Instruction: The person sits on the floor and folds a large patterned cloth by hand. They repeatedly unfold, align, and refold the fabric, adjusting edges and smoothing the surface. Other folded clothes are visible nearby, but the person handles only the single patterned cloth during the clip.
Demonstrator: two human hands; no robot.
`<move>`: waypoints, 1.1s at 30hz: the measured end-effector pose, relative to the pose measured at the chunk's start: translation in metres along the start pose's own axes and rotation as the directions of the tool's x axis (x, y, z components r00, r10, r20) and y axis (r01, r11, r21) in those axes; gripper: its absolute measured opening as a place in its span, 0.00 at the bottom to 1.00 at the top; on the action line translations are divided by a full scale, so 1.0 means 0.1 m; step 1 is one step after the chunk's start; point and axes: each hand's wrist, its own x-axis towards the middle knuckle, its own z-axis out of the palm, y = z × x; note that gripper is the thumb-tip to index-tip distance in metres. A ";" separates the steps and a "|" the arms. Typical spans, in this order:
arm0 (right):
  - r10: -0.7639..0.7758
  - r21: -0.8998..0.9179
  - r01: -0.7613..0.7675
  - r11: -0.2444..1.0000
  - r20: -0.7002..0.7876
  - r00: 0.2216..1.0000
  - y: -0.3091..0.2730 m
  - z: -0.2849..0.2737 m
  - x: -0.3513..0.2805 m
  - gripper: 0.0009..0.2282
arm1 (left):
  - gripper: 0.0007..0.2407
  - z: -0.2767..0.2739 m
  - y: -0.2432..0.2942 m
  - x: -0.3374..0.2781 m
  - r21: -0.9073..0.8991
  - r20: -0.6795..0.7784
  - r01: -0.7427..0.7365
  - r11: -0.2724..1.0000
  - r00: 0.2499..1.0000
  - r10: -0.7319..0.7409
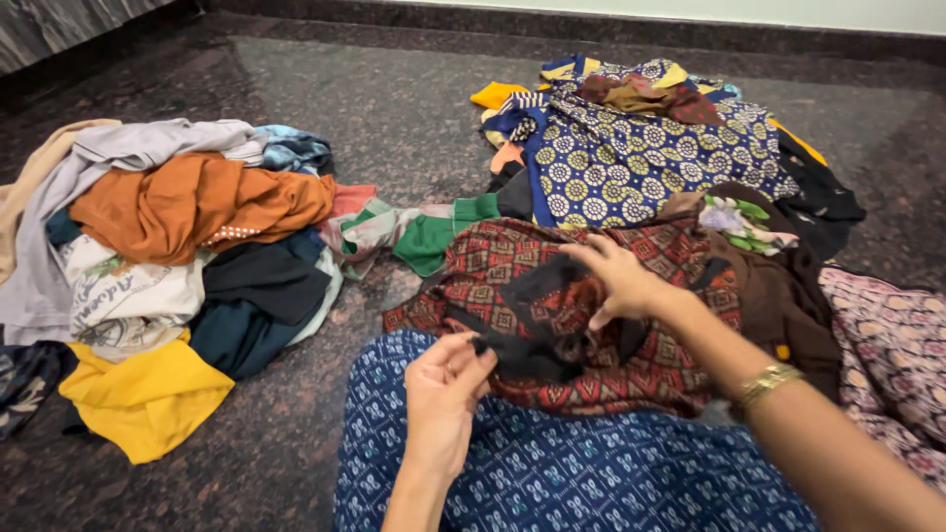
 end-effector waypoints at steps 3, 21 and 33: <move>0.164 -0.019 -0.164 0.986 0.255 0.953 -0.18 0.23 0.27 0.57 | 0.08 -0.23 0.03 0.09 0.035 -0.083 -0.013 0.999 0.996 0.016; 0.291 0.185 -0.272 0.944 -0.857 0.426 1.33 -2.09 -0.75 0.06 | 0.05 -0.10 2.62 2.15 -0.355 -0.023 -0.772 0.527 0.570 0.821; 0.686 0.659 -0.264 0.705 -0.537 0.491 -0.02 -1.70 -1.99 0.10 | 0.09 0.90 2.02 0.80 0.142 0.538 -0.667 0.732 0.672 0.509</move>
